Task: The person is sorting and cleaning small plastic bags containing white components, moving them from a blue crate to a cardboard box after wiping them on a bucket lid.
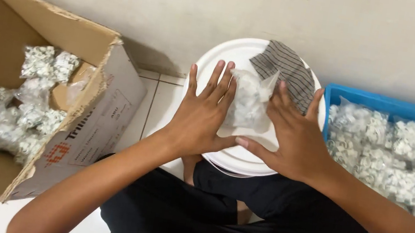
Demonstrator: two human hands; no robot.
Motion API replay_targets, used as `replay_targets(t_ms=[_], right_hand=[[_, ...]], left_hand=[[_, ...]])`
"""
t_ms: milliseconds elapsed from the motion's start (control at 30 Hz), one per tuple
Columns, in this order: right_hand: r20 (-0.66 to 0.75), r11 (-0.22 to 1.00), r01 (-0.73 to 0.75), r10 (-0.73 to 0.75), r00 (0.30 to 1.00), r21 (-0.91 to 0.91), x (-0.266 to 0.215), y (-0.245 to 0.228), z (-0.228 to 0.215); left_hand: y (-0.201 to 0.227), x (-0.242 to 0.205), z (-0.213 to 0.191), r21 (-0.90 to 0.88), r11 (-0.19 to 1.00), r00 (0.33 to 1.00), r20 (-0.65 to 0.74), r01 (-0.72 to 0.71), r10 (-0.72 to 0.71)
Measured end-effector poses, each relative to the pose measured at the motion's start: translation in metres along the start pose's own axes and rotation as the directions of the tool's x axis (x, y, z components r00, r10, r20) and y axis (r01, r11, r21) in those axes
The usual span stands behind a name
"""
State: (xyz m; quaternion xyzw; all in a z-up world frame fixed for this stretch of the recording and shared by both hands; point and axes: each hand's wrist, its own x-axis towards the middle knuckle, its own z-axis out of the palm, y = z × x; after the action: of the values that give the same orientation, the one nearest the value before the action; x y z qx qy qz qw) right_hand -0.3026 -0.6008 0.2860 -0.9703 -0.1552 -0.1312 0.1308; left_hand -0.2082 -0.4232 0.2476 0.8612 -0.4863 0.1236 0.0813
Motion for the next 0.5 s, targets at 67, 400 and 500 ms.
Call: replay_targets(t_ms=[67, 400, 500], right_hand=[[0.052, 0.998, -0.038, 0.035, 0.998, 0.055, -0.007, 0.014, 0.010], [-0.069, 0.995, -0.065, 0.071, 0.995, 0.078, 0.028, 0.085, 0.008], [-0.001, 0.992, -0.040, 0.040, 0.999, 0.124, 0.030, 0.099, 0.025]], left_hand=[[0.004, 0.008, 0.006, -0.075, 0.997, 0.998, 0.056, 0.000, 0.005], [-0.015, 0.048, -0.016, -0.203, 0.977, 0.956, 0.294, 0.069, -0.006], [-0.018, 0.055, 0.000, -0.409, 0.912, 0.962, 0.250, 0.004, 0.108]])
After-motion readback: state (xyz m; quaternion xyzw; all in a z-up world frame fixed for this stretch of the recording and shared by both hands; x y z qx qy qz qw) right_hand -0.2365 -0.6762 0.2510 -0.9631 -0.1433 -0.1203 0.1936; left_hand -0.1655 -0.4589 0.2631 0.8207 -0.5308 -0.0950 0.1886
